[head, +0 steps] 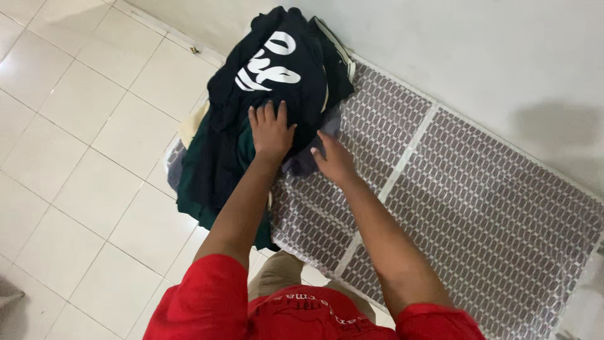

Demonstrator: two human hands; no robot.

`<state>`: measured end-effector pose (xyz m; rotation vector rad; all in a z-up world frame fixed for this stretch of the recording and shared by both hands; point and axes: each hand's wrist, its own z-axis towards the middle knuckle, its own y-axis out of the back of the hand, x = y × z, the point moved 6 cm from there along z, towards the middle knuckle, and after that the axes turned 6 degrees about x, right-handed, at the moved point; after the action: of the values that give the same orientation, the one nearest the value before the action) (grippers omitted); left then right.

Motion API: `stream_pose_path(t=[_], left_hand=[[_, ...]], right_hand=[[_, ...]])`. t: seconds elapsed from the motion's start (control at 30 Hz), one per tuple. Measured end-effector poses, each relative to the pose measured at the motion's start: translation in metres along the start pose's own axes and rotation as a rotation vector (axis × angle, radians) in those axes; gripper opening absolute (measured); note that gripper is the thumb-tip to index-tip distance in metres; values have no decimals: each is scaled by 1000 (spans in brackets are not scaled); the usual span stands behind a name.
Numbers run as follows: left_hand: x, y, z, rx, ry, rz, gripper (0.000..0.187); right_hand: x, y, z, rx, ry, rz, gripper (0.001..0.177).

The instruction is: The person folds a black t-shirt by smoothing it on a flat surface, folding the sleeves inward, and then folding the body of the shirt.

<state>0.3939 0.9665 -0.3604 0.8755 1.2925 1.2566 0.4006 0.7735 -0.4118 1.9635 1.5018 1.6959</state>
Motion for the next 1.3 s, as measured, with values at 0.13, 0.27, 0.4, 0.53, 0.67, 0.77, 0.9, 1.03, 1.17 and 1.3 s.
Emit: stream_pose_path(t=[0.13, 0.27, 0.4, 0.53, 0.67, 0.77, 0.9, 1.03, 1.17, 1.3], left_hand=[[-4, 21, 4, -165, -134, -50, 22], [-36, 66, -22, -334, -303, -313, 18], [-77, 102, -59, -220, -556, -551, 21], [-112, 123, -92, -40, -745, -690, 19], [-109, 149, -86, -140, -668, -775, 32], [-83, 162, -77, -262, -430, -781, 61], [-55, 148, -65, -299, -264, -513, 90], [-48, 87, -63, 195, -119, -237, 80], [-56, 72, -79, 181, -100, -206, 65], [-71, 77, -88, 154, -82, -187, 27]], right_hand=[[12, 1, 26, -77, -80, 434, 63], [24, 8, 18, -24, -255, 975, 72], [66, 25, 6, 157, -152, 1509, 75], [65, 44, -7, 130, -118, 1588, 66], [49, 89, -25, -27, -10, 1648, 57], [39, 138, -46, -143, 70, 1637, 50], [27, 197, -86, -236, -186, 1284, 43], [24, 246, -114, -389, -218, 89, 41], [-17, 257, -133, -591, -162, 491, 43], [-40, 271, -154, -517, 136, 1334, 32]])
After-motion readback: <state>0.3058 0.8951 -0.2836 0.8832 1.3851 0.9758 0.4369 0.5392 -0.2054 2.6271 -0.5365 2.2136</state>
